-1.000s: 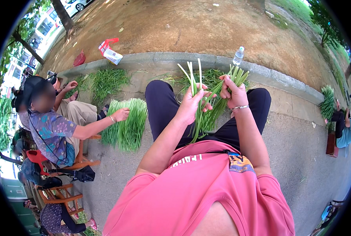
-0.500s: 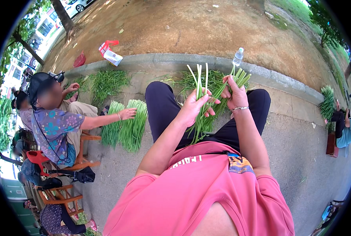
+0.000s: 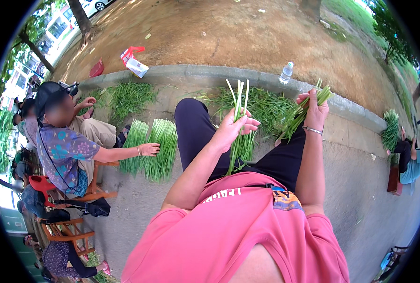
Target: The person sorts a bundle of green plant stems by hand, removing individual pieces and placing them into organized piles on the ground.
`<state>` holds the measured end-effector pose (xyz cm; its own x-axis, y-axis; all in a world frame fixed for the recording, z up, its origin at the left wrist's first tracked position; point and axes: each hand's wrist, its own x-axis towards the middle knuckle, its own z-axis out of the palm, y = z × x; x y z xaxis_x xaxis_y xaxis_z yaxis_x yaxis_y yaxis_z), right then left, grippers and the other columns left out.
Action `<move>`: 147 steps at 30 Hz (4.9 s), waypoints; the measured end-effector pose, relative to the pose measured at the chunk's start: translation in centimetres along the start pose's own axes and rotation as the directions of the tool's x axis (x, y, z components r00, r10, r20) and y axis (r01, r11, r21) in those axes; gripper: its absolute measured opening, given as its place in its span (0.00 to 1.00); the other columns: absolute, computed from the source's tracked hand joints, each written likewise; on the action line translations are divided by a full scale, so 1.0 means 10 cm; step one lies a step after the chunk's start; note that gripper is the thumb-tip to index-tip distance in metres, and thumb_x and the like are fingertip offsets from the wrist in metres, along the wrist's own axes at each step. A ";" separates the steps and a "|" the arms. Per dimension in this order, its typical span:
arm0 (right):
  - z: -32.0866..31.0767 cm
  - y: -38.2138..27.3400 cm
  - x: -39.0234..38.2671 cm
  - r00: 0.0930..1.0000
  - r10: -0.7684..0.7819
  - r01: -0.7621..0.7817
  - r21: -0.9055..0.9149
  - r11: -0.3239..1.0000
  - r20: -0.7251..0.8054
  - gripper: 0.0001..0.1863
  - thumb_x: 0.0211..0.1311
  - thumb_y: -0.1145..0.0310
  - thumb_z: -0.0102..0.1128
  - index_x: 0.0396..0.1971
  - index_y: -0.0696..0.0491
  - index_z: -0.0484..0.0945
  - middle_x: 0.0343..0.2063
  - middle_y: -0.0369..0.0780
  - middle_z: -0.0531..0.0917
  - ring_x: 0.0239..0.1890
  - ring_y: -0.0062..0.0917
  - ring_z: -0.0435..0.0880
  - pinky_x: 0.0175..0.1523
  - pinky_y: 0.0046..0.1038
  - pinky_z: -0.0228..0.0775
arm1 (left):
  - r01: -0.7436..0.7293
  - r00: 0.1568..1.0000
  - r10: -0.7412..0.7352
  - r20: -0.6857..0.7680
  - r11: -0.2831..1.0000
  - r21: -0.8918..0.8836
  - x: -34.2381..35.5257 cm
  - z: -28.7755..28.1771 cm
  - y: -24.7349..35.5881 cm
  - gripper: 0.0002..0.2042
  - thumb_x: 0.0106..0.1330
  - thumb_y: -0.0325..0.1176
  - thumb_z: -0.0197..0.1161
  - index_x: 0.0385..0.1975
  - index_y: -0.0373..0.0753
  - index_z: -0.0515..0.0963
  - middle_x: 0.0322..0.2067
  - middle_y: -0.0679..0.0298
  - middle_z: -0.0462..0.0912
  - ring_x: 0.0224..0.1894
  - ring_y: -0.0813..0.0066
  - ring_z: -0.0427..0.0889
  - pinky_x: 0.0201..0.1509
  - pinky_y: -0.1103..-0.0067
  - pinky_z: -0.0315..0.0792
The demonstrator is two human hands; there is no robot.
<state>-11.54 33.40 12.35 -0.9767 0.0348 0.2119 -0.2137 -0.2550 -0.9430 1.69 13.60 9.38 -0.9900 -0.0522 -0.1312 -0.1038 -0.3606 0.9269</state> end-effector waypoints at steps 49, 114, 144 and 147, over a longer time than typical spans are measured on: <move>-0.11 -0.11 0.07 0.987 -0.046 0.050 0.024 0.998 -0.156 0.08 0.63 0.65 0.49 0.28 0.53 0.69 0.19 0.35 0.77 0.17 0.14 0.69 0.24 0.17 0.63 | 0.039 0.989 -0.019 -0.146 0.990 0.134 -0.04 -0.21 0.14 0.10 0.69 0.37 0.41 0.40 0.41 0.68 0.25 0.64 0.76 0.20 0.84 0.71 0.22 0.88 0.65; 0.54 0.16 -0.48 0.780 0.364 -0.570 0.340 0.748 0.509 0.10 0.57 0.68 0.56 0.33 0.59 0.74 0.14 0.34 0.70 0.15 0.17 0.67 0.22 0.20 0.60 | 0.044 0.993 -0.032 0.118 0.993 -0.106 -0.01 0.13 0.04 0.04 0.64 0.28 0.52 0.36 0.42 0.67 0.27 0.55 0.79 0.15 0.86 0.66 0.16 0.91 0.58; 0.45 0.23 -0.41 0.793 0.358 -0.552 0.333 0.764 0.493 0.06 0.57 0.72 0.54 0.32 0.57 0.71 0.26 0.41 0.78 0.14 0.16 0.67 0.21 0.20 0.63 | 0.189 0.976 -0.136 0.169 0.914 -0.358 -0.07 0.08 0.08 0.10 0.68 0.37 0.45 0.43 0.41 0.69 0.26 0.60 0.75 0.17 0.84 0.65 0.16 0.89 0.55; 0.46 0.27 -0.41 0.789 0.339 -0.546 0.331 0.769 0.513 0.06 0.58 0.71 0.53 0.33 0.58 0.71 0.27 0.42 0.79 0.15 0.16 0.68 0.21 0.20 0.64 | 0.187 0.971 -0.129 0.201 0.935 -0.302 -0.05 0.07 0.06 0.09 0.68 0.35 0.45 0.42 0.41 0.69 0.26 0.61 0.75 0.17 0.85 0.65 0.16 0.89 0.55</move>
<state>-8.01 28.18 10.13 -0.8318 -0.5547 -0.0209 0.3761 -0.5354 -0.7563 2.10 14.04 10.23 -0.9672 0.1829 -0.1761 -0.2528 -0.6284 0.7357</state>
